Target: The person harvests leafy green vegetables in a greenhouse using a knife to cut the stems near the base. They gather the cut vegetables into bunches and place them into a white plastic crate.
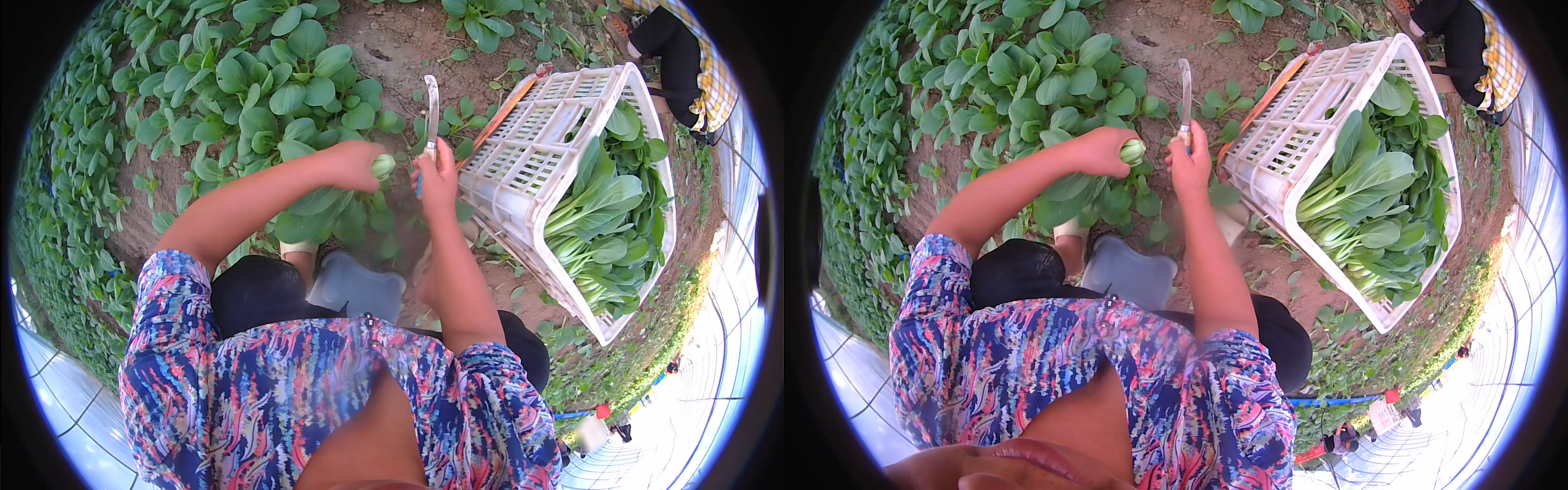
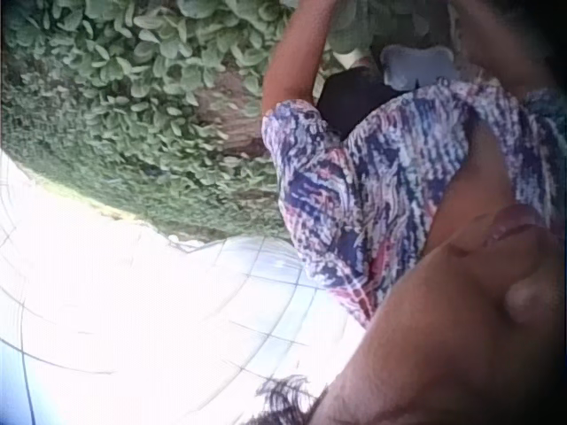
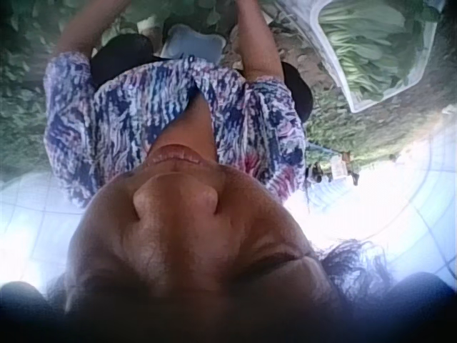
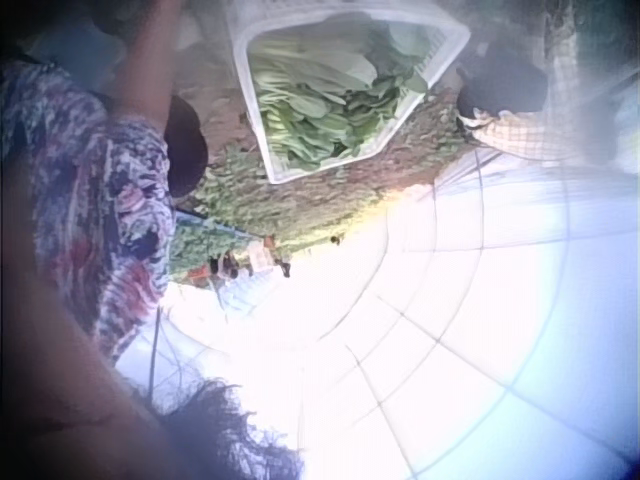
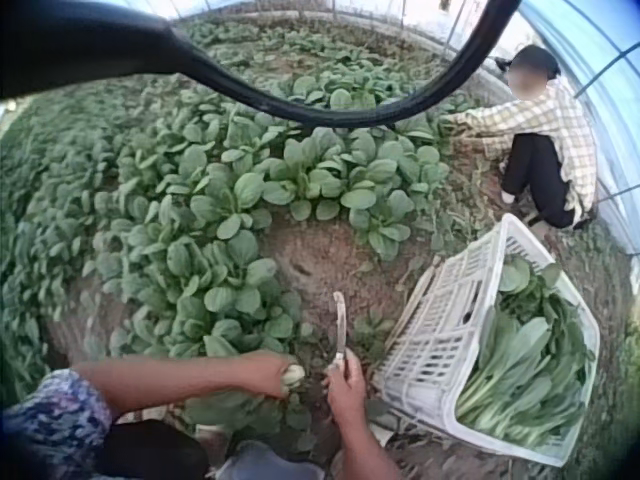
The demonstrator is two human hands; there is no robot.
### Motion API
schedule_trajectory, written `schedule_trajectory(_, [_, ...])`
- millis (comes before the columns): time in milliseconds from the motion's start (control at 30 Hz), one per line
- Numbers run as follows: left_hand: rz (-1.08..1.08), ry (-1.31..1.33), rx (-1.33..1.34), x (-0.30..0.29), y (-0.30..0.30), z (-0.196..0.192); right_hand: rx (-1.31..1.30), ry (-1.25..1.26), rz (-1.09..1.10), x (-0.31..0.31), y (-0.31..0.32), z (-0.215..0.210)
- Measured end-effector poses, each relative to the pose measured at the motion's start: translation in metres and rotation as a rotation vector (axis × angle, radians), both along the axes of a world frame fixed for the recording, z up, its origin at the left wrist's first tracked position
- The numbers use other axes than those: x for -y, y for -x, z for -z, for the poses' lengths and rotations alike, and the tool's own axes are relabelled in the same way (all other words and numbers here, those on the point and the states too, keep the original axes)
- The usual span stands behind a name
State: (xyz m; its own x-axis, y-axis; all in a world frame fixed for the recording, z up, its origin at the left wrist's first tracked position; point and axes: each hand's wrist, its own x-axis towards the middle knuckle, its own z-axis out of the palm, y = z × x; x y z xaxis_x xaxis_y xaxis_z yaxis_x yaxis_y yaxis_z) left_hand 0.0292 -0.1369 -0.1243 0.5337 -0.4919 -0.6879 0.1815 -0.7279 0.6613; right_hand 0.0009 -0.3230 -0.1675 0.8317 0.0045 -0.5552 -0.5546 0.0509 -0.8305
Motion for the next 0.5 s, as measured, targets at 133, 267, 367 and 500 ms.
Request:
schedule_trajectory(133, [0.414,-0.438,0.256,0.010,-0.035,0.034,-0.099,0.068,-0.027,0.001,0.012,0.029])
schedule_trajectory(267, [0.413,-0.651,0.169,-0.031,-0.057,0.090,0.077,0.361,-0.378,-0.006,0.025,0.075])
schedule_trajectory(367, [0.279,-0.638,0.177,-0.065,-0.053,0.098,0.039,0.456,-0.617,-0.028,0.015,0.070])
schedule_trajectory(500, [0.111,-0.547,0.213,-0.098,-0.044,0.099,-0.063,0.425,-0.581,-0.059,0.009,0.105])
